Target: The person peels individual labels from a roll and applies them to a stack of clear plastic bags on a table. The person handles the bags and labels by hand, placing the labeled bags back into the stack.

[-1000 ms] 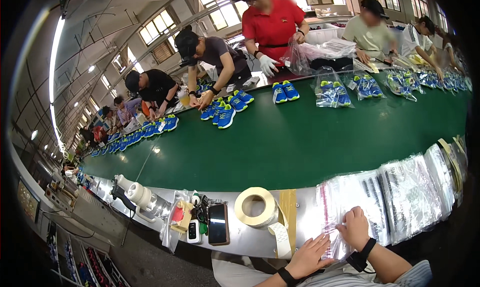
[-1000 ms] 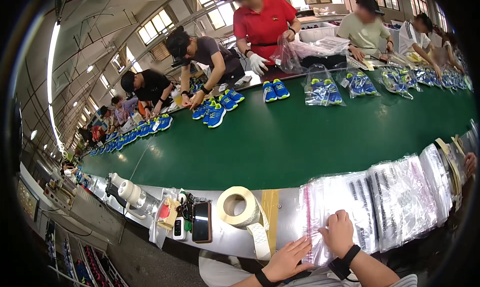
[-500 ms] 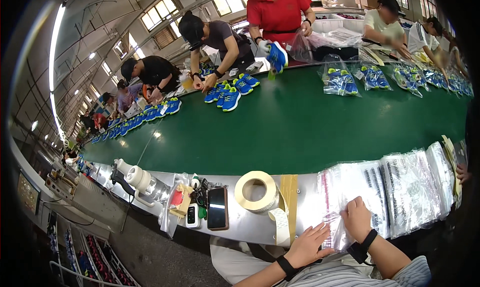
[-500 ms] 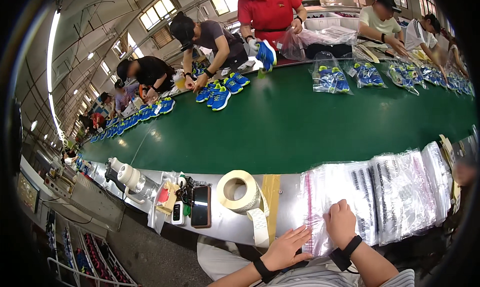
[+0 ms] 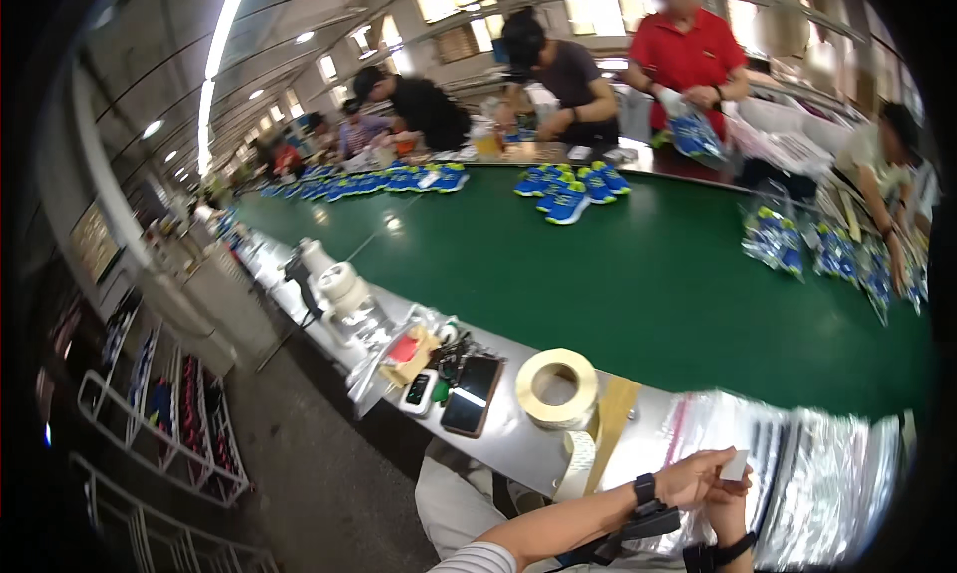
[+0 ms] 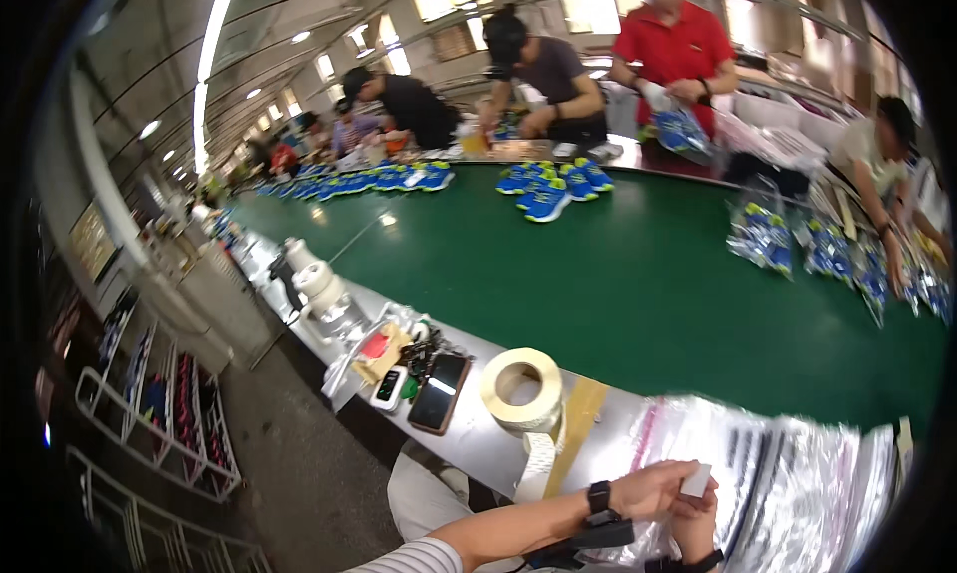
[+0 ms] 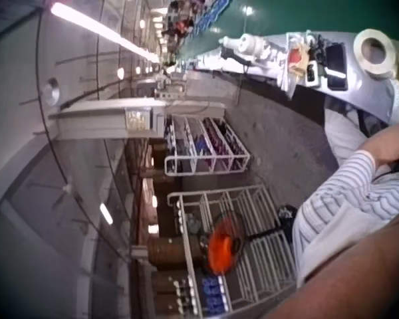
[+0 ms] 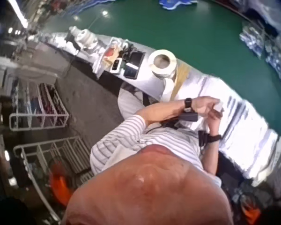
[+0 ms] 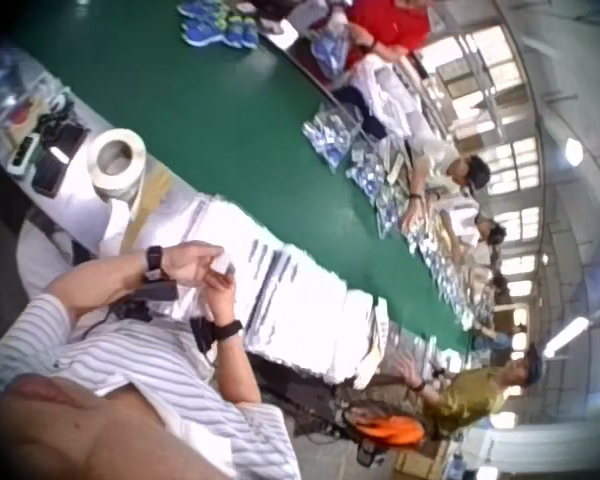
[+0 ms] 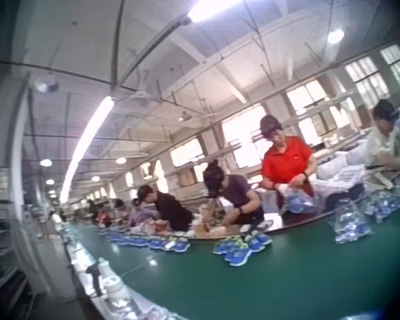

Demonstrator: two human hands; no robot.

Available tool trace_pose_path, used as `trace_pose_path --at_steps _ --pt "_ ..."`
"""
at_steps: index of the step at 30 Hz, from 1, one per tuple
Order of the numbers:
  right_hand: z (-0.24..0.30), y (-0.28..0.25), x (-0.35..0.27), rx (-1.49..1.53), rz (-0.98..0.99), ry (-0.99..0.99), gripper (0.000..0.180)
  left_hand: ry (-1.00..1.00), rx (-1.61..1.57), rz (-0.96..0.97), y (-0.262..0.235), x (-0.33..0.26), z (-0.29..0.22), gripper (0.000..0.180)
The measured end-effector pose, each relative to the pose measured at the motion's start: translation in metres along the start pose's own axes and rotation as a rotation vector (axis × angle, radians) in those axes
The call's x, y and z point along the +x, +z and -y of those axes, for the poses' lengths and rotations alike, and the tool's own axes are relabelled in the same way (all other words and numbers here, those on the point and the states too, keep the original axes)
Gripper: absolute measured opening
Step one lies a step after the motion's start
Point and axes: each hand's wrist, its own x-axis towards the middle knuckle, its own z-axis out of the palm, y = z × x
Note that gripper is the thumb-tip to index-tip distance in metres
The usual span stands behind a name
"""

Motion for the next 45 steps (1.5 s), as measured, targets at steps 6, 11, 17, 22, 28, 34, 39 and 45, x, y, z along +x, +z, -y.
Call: trace_pose_path --at_steps 6,11,17,22,28,34,39,45 --pt "0.055 -0.061 -0.004 -0.259 0.044 0.093 0.012 0.02 0.317 -0.293 -0.048 0.008 0.03 0.03" --pt "0.086 -0.07 0.008 0.046 0.013 0.227 0.021 -0.07 0.822 -0.507 -0.026 0.035 0.036 0.036" --pt "0.089 -0.051 -0.017 -0.246 0.284 0.011 0.055 -0.121 -0.009 -0.17 -0.059 0.056 0.055 0.054" --pt "0.11 -0.039 -0.03 -0.665 0.38 -0.213 0.064 -0.204 -0.131 -0.331 -0.03 0.03 0.037 0.096" --pt "0.106 -0.03 -0.037 -0.881 0.198 -0.389 0.053 -0.114 0.036 -0.302 -0.002 -0.025 0.013 0.099" --pt "0.093 -0.015 -0.038 -0.717 0.297 -0.291 0.057 -0.083 -0.137 -0.35 0.012 -0.045 0.015 0.088" --pt "0.103 -0.02 -0.035 -0.776 0.065 -0.326 0.035 0.163 0.284 -0.358 0.029 -0.072 0.012 0.049" --pt "0.1 -0.019 -0.026 -0.76 0.157 -0.16 0.014 0.013 0.696 -0.449 -0.028 -0.068 0.029 0.037"
